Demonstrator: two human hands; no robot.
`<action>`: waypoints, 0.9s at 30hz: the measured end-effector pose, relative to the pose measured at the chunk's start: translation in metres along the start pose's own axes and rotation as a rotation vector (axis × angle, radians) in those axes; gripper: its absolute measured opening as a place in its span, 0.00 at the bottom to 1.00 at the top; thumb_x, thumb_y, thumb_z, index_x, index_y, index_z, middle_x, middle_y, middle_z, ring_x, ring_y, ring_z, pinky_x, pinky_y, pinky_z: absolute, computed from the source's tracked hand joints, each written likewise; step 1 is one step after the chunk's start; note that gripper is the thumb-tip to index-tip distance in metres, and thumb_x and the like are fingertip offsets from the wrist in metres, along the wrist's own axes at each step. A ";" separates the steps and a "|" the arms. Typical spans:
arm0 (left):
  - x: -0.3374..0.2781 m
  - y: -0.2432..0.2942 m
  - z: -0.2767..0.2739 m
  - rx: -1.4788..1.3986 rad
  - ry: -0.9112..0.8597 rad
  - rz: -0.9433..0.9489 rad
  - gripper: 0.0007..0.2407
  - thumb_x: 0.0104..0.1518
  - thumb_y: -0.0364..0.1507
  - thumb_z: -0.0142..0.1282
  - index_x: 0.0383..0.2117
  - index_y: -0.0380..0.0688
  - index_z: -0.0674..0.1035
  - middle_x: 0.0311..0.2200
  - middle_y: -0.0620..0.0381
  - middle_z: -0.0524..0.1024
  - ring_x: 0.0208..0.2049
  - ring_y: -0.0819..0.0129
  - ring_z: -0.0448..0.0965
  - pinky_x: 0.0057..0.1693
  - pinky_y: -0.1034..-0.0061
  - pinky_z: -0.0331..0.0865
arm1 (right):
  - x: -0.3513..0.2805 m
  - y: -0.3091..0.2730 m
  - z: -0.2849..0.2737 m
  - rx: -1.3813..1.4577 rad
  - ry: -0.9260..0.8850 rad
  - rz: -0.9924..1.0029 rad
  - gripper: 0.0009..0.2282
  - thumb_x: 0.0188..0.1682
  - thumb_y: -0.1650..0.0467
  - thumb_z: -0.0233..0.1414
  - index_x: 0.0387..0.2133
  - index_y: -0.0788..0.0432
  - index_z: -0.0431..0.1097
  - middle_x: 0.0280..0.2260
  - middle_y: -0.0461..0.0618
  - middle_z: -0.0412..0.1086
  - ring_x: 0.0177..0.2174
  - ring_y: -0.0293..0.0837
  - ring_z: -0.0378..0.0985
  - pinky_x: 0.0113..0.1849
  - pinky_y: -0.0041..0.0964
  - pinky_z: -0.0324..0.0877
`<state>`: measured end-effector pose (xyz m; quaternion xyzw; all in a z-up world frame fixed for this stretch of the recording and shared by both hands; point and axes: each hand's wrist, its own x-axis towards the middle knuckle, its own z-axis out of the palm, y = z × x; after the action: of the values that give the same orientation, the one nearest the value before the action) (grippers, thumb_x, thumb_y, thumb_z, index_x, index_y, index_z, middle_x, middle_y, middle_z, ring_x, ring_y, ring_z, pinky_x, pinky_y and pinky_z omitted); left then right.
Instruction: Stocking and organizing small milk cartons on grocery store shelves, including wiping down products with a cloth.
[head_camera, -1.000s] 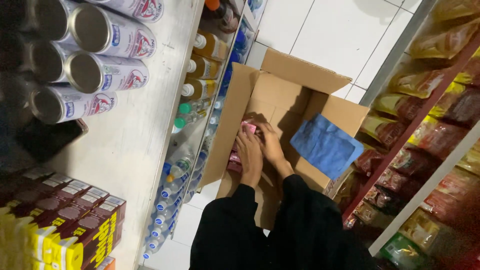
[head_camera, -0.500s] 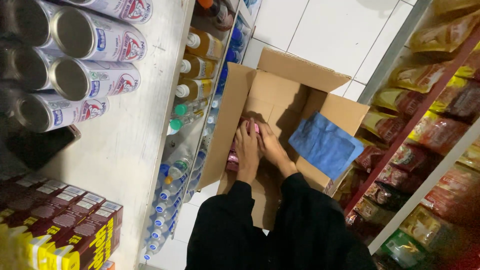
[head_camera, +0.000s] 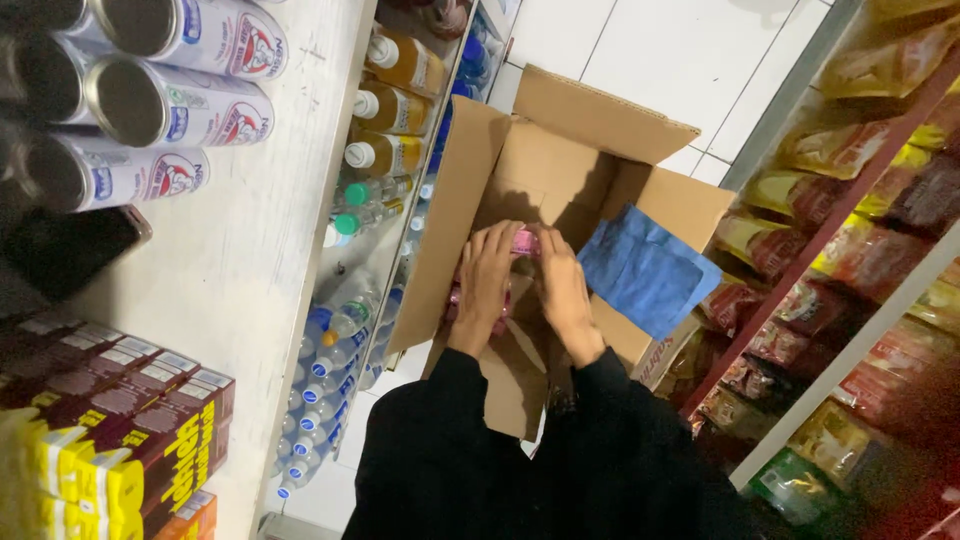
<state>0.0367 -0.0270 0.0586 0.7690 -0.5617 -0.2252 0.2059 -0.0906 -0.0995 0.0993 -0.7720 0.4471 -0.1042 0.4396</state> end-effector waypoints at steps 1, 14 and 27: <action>-0.001 0.012 -0.019 -0.105 0.008 0.061 0.23 0.56 0.20 0.53 0.62 0.43 0.71 0.58 0.51 0.71 0.60 0.53 0.69 0.65 0.59 0.63 | -0.006 -0.012 -0.013 -0.035 0.032 -0.004 0.27 0.39 0.84 0.47 0.56 0.63 0.63 0.48 0.66 0.68 0.49 0.70 0.70 0.49 0.54 0.69; -0.131 0.135 -0.124 -0.970 -0.103 -0.186 0.19 0.64 0.29 0.55 0.60 0.39 0.71 0.52 0.49 0.75 0.47 0.65 0.81 0.47 0.72 0.81 | -0.143 -0.090 -0.146 0.256 -0.183 0.250 0.15 0.54 0.70 0.53 0.54 0.58 0.72 0.23 0.45 0.67 0.23 0.35 0.63 0.25 0.31 0.59; -0.314 0.226 -0.175 -1.230 0.334 -0.377 0.17 0.62 0.27 0.59 0.57 0.40 0.75 0.43 0.54 0.82 0.44 0.73 0.82 0.46 0.80 0.77 | -0.247 -0.176 -0.180 0.558 -0.631 -0.080 0.24 0.46 0.74 0.60 0.59 0.60 0.66 0.45 0.47 0.77 0.46 0.36 0.78 0.50 0.35 0.73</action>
<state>-0.1207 0.2205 0.3663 0.6212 -0.1473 -0.4147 0.6484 -0.2280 0.0263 0.3990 -0.6342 0.2150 0.0034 0.7427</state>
